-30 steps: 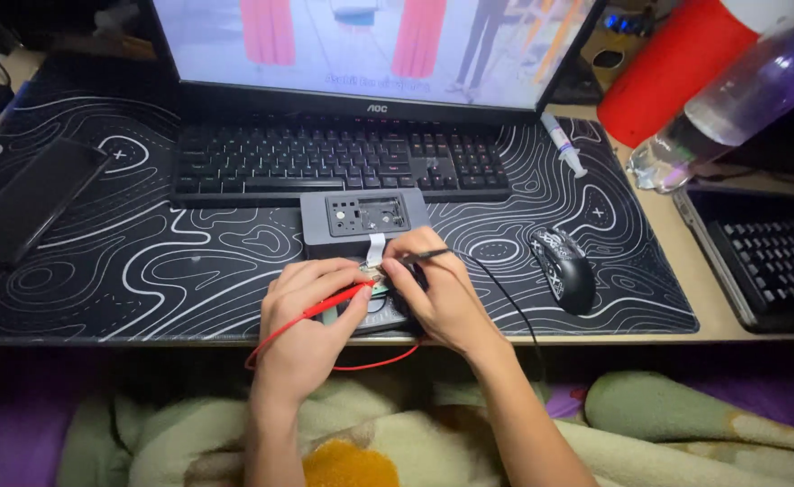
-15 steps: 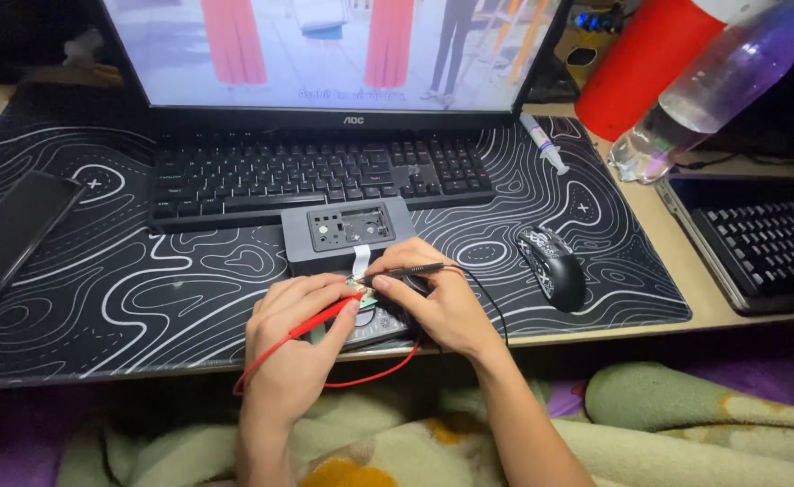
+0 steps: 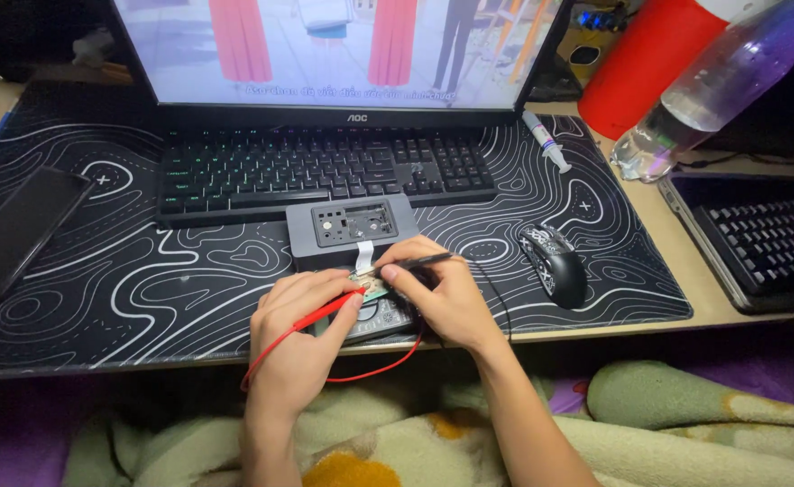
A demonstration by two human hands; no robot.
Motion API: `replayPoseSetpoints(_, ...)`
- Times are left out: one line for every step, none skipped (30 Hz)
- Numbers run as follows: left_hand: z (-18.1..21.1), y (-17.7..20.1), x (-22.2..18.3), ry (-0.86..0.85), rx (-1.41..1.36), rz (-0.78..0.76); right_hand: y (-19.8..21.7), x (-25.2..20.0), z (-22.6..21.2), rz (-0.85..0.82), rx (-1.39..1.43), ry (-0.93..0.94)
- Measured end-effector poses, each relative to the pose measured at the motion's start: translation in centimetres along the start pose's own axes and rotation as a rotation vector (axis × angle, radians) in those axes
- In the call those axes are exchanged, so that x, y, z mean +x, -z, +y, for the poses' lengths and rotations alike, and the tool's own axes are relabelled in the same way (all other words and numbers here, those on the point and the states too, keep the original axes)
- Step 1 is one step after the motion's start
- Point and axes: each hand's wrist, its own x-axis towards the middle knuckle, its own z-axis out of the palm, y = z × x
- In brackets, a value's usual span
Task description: Testing an electronic circuit board using a multimeter to check contact points
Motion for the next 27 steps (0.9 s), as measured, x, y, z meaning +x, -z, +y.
replayPoseSetpoints(0.04, 0.07, 0.03, 0.003, 0.002, -0.002, 0.0, 0.08, -0.04, -0.001, 0.002, -0.003)
replayPoseSetpoints(0.07, 0.1, 0.02, 0.002, 0.001, -0.002, 0.01, 0.08, -0.05, -0.003, 0.002, -0.003)
replayPoseSetpoints(0.1, 0.12, 0.01, 0.001, -0.001, -0.001, 0.03, 0.09, -0.07, -0.004, 0.001, -0.003)
replayPoseSetpoints(0.11, 0.13, 0.02, 0.002, 0.0, -0.003, -0.02, 0.03, -0.06, -0.004, 0.002, -0.005)
replayPoseSetpoints(0.14, 0.14, 0.04, -0.014, -0.007, 0.0, -0.07, -0.02, -0.07, -0.016, -0.003, 0.007)
replayPoseSetpoints(0.16, 0.16, 0.07, -0.032, -0.014, 0.003, -0.12, -0.07, -0.08, -0.027, -0.007, 0.02)
replayPoseSetpoints(0.11, 0.16, 0.05, -0.032, -0.014, 0.002, -0.13, -0.06, -0.08, -0.026, -0.006, 0.019)
replayPoseSetpoints(0.07, 0.16, 0.03, -0.023, -0.014, -0.003, -0.14, -0.07, -0.08, -0.022, -0.006, 0.032)
replayPoseSetpoints(0.03, 0.15, 0.01, -0.014, -0.014, -0.008, -0.15, -0.09, -0.08, -0.019, -0.007, 0.044)
replayPoseSetpoints(-0.05, 0.14, -0.01, -0.013, -0.013, -0.01, -0.12, -0.05, 0.06, -0.018, -0.005, 0.042)
replayPoseSetpoints(-0.13, 0.13, -0.02, -0.02, -0.011, -0.011, -0.09, -0.01, 0.21, -0.011, -0.014, 0.042)
replayPoseSetpoints(-0.2, 0.09, 0.0, -0.027, -0.01, -0.012, -0.02, 0.05, 0.37, -0.003, -0.024, 0.041)
replayPoseSetpoints(-0.29, 0.07, -0.12, -0.026, -0.009, -0.014, -0.09, -0.03, 0.34, -0.003, -0.022, 0.04)
replayPoseSetpoints(-0.37, 0.0, -0.16, -0.027, -0.005, -0.01, -0.09, -0.04, 0.32, -0.01, -0.002, 0.044)
replayPoseSetpoints(-0.45, -0.06, -0.19, -0.028, 0.0, -0.006, -0.09, -0.05, 0.29, -0.018, 0.017, 0.048)
replayPoseSetpoints(-0.42, -0.07, -0.21, -0.028, 0.001, -0.006, -0.18, -0.05, 0.17, -0.017, 0.018, 0.049)
replayPoseSetpoints(-0.39, -0.08, -0.22, -0.031, 0.005, -0.007, -0.27, -0.05, 0.05, -0.025, 0.014, 0.044)
replayPoseSetpoints(-0.36, -0.09, -0.24, -0.035, 0.008, -0.009, -0.36, -0.06, -0.07, -0.031, 0.009, 0.039)
replayPoseSetpoints(-0.46, -0.13, -0.27, -0.036, 0.01, -0.01, -0.36, -0.02, 0.24, -0.03, 0.011, 0.039)
replayPoseSetpoints(-0.56, -0.18, -0.34, -0.038, 0.015, -0.006, -0.36, -0.02, 0.54, -0.014, 0.013, 0.02)
replayPoseSetpoints(-0.67, -0.23, -0.43, -0.039, 0.02, -0.003, -0.37, -0.03, 0.86, 0.001, 0.016, 0.0)
replayPoseSetpoints(-0.64, -0.23, -0.44, -0.038, 0.02, -0.004, -0.34, -0.06, 0.83, 0.0, 0.017, -0.001)
replayPoseSetpoints(-0.62, -0.22, -0.46, -0.035, 0.027, -0.009, -0.32, -0.09, 0.81, -0.008, 0.022, 0.001)
replayPoseSetpoints(-0.61, -0.2, -0.46, -0.031, 0.034, -0.013, -0.31, -0.09, 0.78, -0.016, 0.027, 0.004)
replayPoseSetpoints(-0.51, -0.22, -0.4, -0.03, 0.035, -0.013, -0.24, -0.08, 0.67, -0.017, 0.029, 0.004)
replayPoseSetpoints(-0.43, -0.15, -0.4, -0.033, 0.036, -0.019, -0.28, -0.08, 0.55, -0.03, 0.023, 0.028)
replayPoseSetpoints(-0.36, -0.06, -0.38, -0.037, 0.036, -0.026, -0.33, -0.08, 0.42, -0.044, 0.018, 0.053)
